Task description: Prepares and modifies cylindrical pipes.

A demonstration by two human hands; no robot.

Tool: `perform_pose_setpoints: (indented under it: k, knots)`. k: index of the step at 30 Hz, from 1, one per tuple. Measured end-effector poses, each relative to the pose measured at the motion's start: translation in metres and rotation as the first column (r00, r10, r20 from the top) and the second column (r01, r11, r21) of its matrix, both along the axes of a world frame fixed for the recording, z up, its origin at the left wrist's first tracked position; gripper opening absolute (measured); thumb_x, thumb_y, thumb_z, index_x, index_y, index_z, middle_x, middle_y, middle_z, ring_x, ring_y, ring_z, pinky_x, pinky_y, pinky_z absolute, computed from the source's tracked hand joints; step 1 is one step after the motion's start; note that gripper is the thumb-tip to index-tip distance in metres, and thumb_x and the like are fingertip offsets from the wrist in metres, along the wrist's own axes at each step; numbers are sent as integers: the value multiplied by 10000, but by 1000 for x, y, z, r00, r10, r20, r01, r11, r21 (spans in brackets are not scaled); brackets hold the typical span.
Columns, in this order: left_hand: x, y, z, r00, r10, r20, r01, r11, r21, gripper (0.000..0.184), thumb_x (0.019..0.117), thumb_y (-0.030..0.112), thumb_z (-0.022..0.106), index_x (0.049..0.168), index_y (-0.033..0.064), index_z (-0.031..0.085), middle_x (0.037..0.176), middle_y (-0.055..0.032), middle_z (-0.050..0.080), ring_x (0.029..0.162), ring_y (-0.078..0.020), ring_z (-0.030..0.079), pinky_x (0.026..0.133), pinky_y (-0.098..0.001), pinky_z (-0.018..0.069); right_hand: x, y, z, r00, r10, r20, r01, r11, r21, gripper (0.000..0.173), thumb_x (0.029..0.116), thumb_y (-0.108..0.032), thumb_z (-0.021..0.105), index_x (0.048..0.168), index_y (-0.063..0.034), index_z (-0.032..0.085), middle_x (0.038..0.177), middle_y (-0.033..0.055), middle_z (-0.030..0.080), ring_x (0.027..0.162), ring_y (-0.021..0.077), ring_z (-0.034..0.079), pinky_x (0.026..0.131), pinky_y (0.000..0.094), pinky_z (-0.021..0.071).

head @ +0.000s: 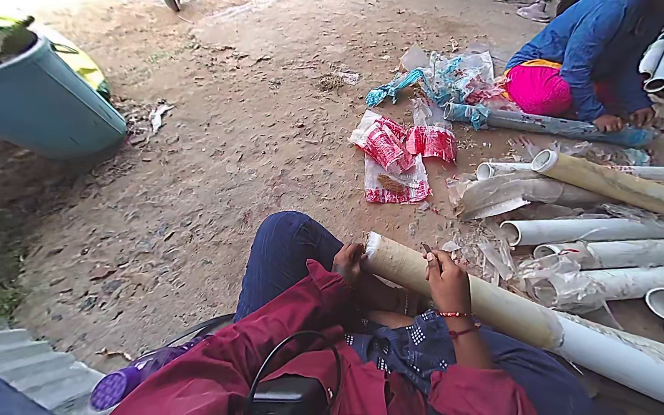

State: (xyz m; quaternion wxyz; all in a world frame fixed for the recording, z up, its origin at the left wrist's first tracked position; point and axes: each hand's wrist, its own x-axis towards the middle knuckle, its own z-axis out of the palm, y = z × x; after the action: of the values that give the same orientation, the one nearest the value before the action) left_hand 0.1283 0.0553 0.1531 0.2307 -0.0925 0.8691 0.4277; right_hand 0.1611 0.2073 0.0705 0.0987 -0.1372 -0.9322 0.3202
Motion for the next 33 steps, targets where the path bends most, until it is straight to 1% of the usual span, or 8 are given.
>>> perform_pose_setpoints:
  k: [7,8,10,12,17,20,26,33]
  knots:
    - [-8,-13,7,989,-77,123,79,997,-10,326,1072,0,457,1348,-163,518,1385,-321,564,1354,-356,529,1148,-378,370,-8,1,-14,968,11,252,-5,1000,-25,304,1099,-143,456,1155,23,704,781,146,687,719,303,666,727,505,525]
    - [-7,-23,-16,991,-127,39,126,992,28,321,1075,20,465,1324,-173,527,1344,-335,582,1315,-365,558,1125,-373,397,-9,-1,-14,958,11,288,-7,1000,-13,308,1102,-152,454,1172,16,702,813,163,696,752,320,675,743,516,524]
    - [-9,-50,-127,907,-128,-401,219,957,190,299,1036,57,526,1180,-194,599,1110,-353,660,1061,-382,679,965,-357,531,-11,-5,-12,924,25,381,-26,1000,-3,327,1114,-157,425,1242,11,674,962,232,722,907,391,702,835,563,517]
    - [-16,-57,-158,976,-64,-209,135,929,344,319,1045,40,522,1304,-143,560,1264,-300,627,1191,-318,633,1069,-371,472,-11,-13,-17,916,80,394,-74,997,-31,337,1114,-112,390,1319,32,617,993,244,703,911,385,686,854,542,515]
    - [-20,-59,-157,999,32,29,-42,848,528,315,1044,46,540,1325,-93,567,1240,-228,639,1097,-223,634,997,-351,494,-9,-40,-38,938,218,268,-198,975,-100,311,1093,-74,418,1296,106,569,876,206,681,805,351,683,797,518,549]
    - [-29,-63,-165,996,-55,-71,82,881,466,293,1028,103,594,1254,-83,616,1150,-205,659,955,-214,649,899,-355,524,-14,-47,-46,954,189,232,-170,980,-99,304,1098,-84,412,1230,108,607,839,180,680,732,313,666,733,494,548]
    - [-33,-67,-170,958,-141,-250,232,891,389,269,1009,78,602,1204,-99,650,1179,-255,664,1026,-305,660,955,-417,512,-17,-42,-58,967,73,242,-29,983,-179,290,1101,-55,394,1224,124,587,820,130,663,674,183,628,688,357,539]
    - [-33,-67,-171,941,-164,-296,268,897,352,262,1008,50,592,1191,-133,633,1151,-286,661,1028,-346,664,957,-427,517,-11,-48,-68,981,155,115,-156,988,6,282,1069,-62,480,1197,110,662,882,242,707,776,378,696,766,548,555]
